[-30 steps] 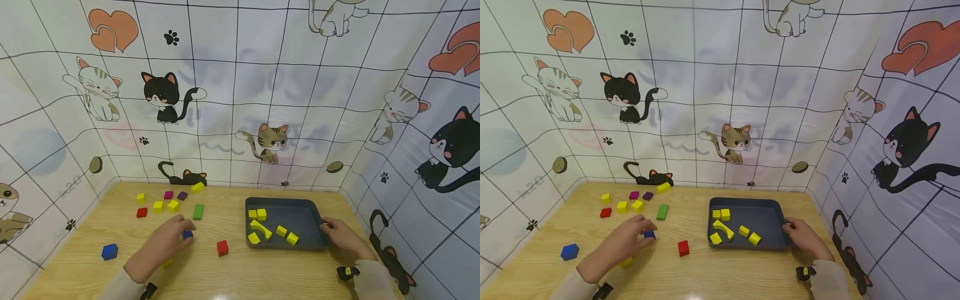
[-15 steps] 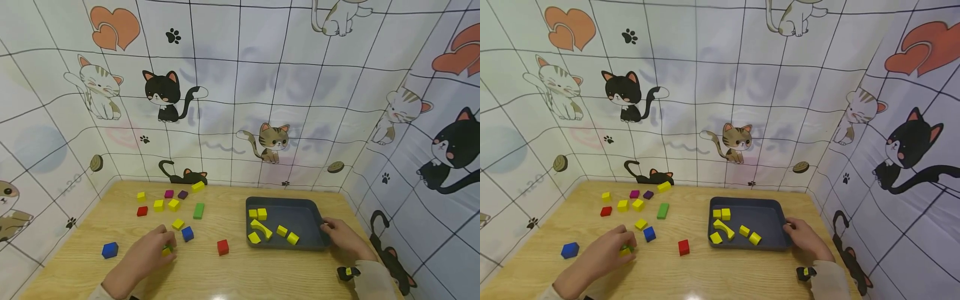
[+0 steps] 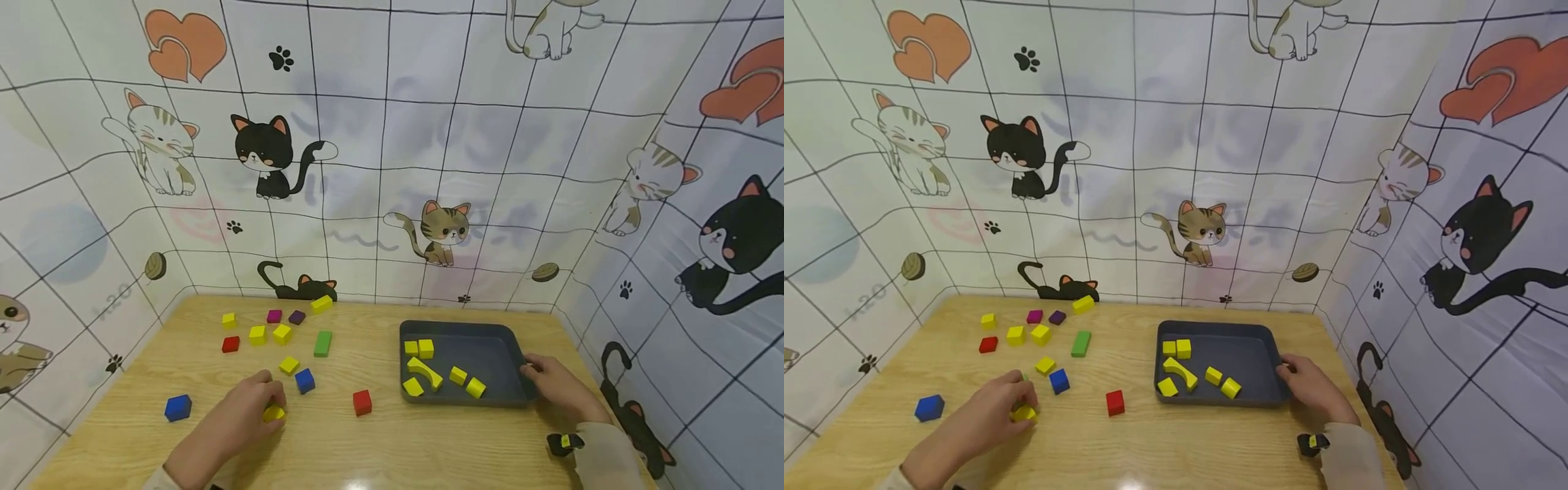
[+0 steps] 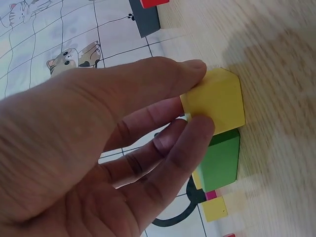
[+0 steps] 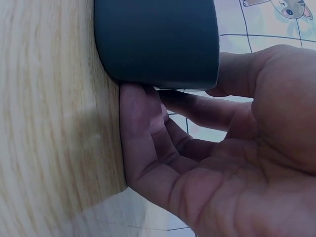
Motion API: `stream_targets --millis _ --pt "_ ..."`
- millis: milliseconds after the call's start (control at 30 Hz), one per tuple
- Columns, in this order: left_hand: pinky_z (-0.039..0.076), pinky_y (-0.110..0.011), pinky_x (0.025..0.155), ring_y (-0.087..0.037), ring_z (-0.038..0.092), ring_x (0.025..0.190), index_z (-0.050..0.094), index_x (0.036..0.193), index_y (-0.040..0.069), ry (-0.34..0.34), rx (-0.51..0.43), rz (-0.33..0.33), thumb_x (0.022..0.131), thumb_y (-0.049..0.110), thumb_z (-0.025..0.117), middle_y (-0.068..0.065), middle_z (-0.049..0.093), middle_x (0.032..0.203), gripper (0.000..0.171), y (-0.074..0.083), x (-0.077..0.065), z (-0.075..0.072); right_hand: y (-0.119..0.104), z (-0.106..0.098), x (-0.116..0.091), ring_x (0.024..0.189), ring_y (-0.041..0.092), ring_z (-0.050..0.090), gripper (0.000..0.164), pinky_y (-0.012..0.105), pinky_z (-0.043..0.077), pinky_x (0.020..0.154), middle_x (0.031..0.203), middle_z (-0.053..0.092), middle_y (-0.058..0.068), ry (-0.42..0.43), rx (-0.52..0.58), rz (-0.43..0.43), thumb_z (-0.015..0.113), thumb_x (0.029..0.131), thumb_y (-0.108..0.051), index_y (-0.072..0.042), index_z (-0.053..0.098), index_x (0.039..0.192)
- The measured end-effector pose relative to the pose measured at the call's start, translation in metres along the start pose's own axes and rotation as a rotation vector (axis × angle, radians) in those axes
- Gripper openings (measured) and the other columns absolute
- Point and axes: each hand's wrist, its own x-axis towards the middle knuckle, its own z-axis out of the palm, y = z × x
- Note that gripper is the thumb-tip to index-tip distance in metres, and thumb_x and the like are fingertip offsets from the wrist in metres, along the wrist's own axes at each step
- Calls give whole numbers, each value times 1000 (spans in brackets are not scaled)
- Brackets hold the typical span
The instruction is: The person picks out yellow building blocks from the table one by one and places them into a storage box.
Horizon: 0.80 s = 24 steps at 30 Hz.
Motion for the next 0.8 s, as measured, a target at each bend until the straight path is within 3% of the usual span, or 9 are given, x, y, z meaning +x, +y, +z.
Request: stream_targets --millis 467,800 --pt "51 -28 68 -16 52 78 67 88 21 -23 -49 28 75 16 88 4 51 86 25 3 1 2 -3 -1 -6 137 52 33 54 64 32 107 149 36 34 16 -66 -11 45 110 -24 12 33 148" --pt "53 -28 70 -15 54 81 68 90 22 -37 -73 48 76 14 87 4 53 89 25 14 10 3 -1 0 -7 138 51 30 56 64 30 108 152 33 34 5 -2 32 45 110 -26 11 30 150"
